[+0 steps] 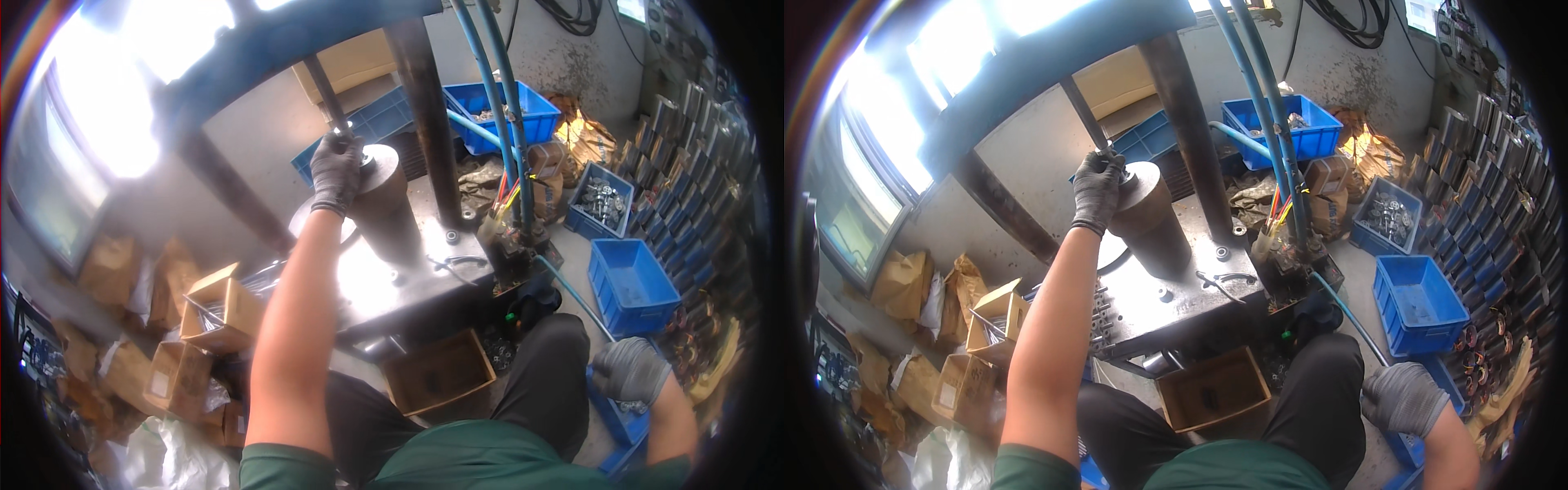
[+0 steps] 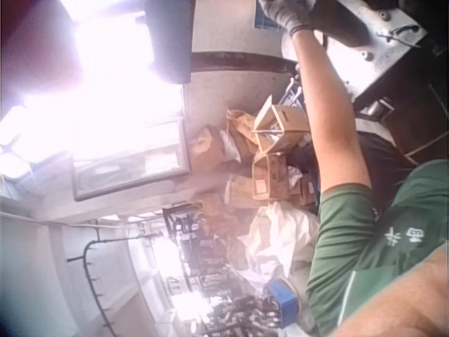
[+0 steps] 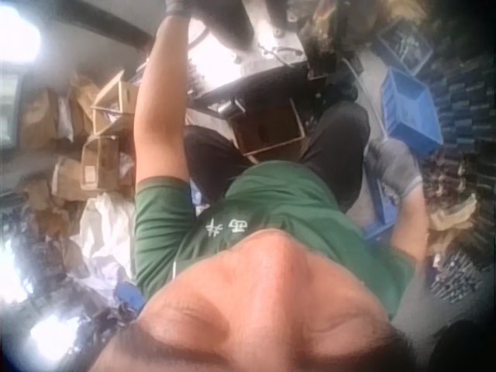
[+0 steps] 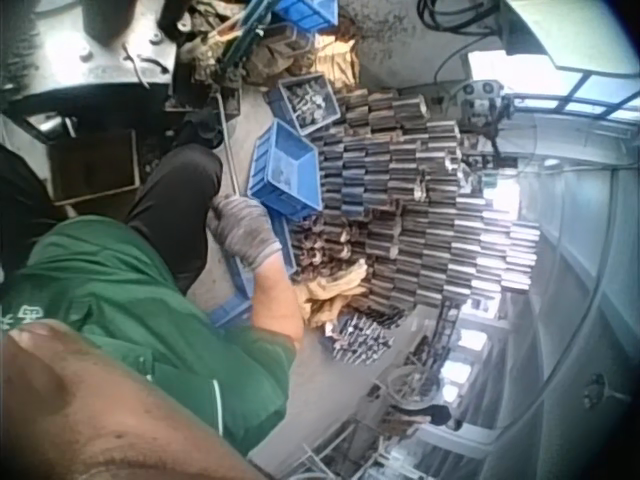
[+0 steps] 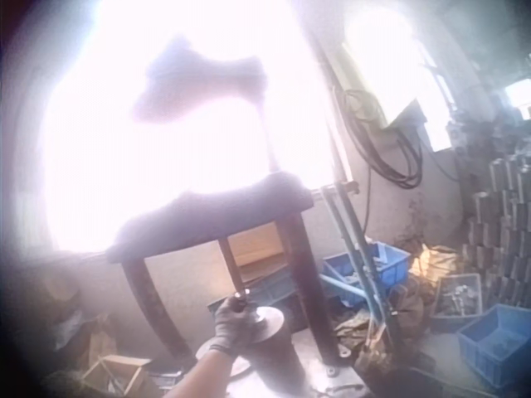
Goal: Assembling metal rods and hardware components using a manual press machine.
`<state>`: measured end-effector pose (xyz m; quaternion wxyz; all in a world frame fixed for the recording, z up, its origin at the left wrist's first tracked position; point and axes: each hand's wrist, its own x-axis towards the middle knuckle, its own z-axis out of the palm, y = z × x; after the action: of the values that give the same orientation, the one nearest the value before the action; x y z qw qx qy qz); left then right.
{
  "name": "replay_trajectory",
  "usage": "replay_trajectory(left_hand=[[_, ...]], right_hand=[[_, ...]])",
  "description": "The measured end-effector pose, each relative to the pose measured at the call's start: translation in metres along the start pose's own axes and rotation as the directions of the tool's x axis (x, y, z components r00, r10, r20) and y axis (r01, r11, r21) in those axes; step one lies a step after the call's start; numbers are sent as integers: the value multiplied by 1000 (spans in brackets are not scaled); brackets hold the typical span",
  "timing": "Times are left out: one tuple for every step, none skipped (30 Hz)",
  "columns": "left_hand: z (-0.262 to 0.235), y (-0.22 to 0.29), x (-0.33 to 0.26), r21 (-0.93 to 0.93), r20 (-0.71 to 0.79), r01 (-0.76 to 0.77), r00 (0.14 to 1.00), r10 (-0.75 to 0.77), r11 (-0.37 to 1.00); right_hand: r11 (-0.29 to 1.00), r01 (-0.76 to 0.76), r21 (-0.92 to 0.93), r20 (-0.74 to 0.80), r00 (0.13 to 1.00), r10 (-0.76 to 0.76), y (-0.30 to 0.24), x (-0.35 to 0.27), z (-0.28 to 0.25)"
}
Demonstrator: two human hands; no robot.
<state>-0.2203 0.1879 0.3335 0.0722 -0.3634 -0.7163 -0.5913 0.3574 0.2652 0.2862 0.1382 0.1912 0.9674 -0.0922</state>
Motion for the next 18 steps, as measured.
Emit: replay_trajectory(left_hand=[[-1, -2, 1, -12, -4, -27, 1000, 27, 1000], [-3, -4, 2, -11, -6, -27, 1000, 27, 1000], [-1, 2, -2, -53, 4, -13, 1000, 13, 999], [0, 9, -5, -93, 14, 0, 1000, 2, 996], [0, 15, -8, -91, 16, 1, 1000, 0, 996], [0, 22, -10, -130, 21, 15, 1000, -12, 991], [1, 25, -12, -168, 26, 29, 999, -25, 985], [1, 24, -11, -171, 30, 29, 999, -25, 985], [-2, 23, -11, -187, 46, 23, 999, -14, 982], [-4, 22, -10, -202, 63, 16, 998, -4, 979], [-5, 20, -10, -199, 62, 15, 998, -3, 980], [-5, 20, -10, -203, 64, 20, 998, -8, 979], [-4, 20, -10, -207, 65, 26, 998, -12, 978], [-3, 20, -10, -209, 67, 27, 998, -13, 977], [-3, 20, -9, -196, 54, 18, 998, -8, 980], [-3, 19, -8, -183, 42, 10, 999, -3, 983], [-3, 18, -8, -182, 41, 11, 999, -3, 983], [-3, 17, -8, -166, 40, 4, 999, 3, 986]], right_hand=[[1000, 18, -6, -9, 1000, -18, 0, 0, -3], [999, 36, -13, -18, 999, -36, -1, 1, -6], [999, 34, -10, -13, 999, -34, -1, 3, -11], [999, 23, -27, 49, 999, -22, -1, 5, -16], [999, 14, -45, 112, 994, -9, 0, 7, -19], [999, 9, -45, 112, 994, -4, 1, 6, -23], [1000, 24, 6, 20, 1000, -24, 3, 5, -25], [998, 43, 54, -72, 997, -39, 4, 3, -26], [995, 80, 53, -254, 965, -64, 2, 5, -24], [995, 84, 55, -256, 964, -67, 3, 6, -22], [993, 107, 54, -317, 944, -85, 4, 8, -19], [991, 125, 50, -376, 921, -97, 4, 7, -18], [991, 122, 50, -375, 922, -95, 4, 6, -21], [999, 51, -8, -84, 995, -52, 4, 6, -27], [997, 4, -83, 211, 977, 13, 4, 6, -29], [997, 6, -83, 211, 977, 11, 6, 6, -26], [999, 41, -9, 40, 998, -40, 11, 4, -20], [995, 86, 59, -135, 988, -77, 14, 3, -17]])
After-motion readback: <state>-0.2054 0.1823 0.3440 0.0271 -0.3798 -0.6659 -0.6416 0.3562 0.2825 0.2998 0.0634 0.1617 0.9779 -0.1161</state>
